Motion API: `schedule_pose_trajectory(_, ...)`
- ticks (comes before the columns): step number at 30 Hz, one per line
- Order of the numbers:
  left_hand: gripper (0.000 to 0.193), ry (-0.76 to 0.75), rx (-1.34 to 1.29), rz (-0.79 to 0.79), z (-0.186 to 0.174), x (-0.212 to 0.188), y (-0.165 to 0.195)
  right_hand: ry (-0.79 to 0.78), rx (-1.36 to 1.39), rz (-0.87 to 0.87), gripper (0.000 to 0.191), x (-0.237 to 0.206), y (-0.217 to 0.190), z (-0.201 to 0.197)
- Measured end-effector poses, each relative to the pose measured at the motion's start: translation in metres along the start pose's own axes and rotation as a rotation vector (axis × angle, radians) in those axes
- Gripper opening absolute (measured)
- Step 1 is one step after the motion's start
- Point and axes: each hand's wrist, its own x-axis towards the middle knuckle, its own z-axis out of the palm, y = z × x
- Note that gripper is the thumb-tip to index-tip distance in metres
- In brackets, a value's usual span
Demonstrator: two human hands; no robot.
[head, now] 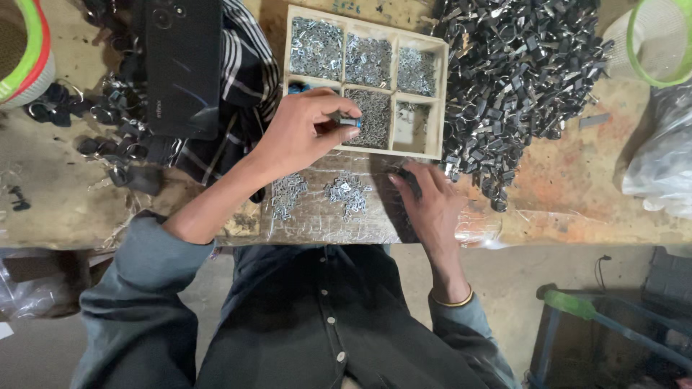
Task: The person sits at a workbench assembling small blue terminal-block components. They pick tiny metal screw parts from a compartment tray, insert and thread them by hand into the blue component bodies, and place finished assemblies into the tray compartments, repeating the cycle.
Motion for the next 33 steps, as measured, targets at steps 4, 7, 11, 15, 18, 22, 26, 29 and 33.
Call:
schedule_pose_trajectory(4,0.02,0.069,-0.156,-0.012,0.004,0.001,-0.009,-0.001,-0.019,0.001,0.025,0.011,-0.01,-0.01)
schedule_pose_trajectory(7,0.021,0.091,-0.181,0.01,0.004,0.001,-0.012,-0.052,0.126,0.007,0.014,0.032,-0.007,-0.017)
schedule_pose_trajectory(11,0.023,0.128,-0.209,0.047,0.007,-0.003,-0.012,-0.127,0.184,-0.091,0.015,0.064,-0.004,-0.019)
schedule_pose_trajectory(15,0.023,0.157,-0.216,-0.014,0.01,-0.006,-0.011,-0.232,0.128,-0.212,0.02,0.095,-0.005,-0.005)
schedule_pose_trajectory(18,0.022,0.172,-0.221,-0.011,0.012,-0.007,-0.011,-0.3,0.103,-0.217,0.016,0.105,-0.005,0.004)
schedule_pose_trajectory(22,0.025,0.186,-0.203,-0.009,0.013,-0.008,-0.01,-0.263,0.198,-0.252,0.014,0.11,-0.001,0.007)
schedule_pose_trajectory(26,0.026,0.179,-0.168,-0.015,0.012,-0.009,-0.007,-0.214,0.256,-0.233,0.013,0.112,0.003,0.009)
schedule_pose_trajectory(29,0.025,0.199,-0.182,-0.044,0.013,-0.008,-0.005,-0.185,0.256,-0.225,0.012,0.113,0.004,0.012)
schedule_pose_trajectory(33,0.024,0.212,-0.303,-0.074,0.014,-0.009,-0.005,-0.198,0.253,-0.225,0.014,0.113,0.005,0.017)
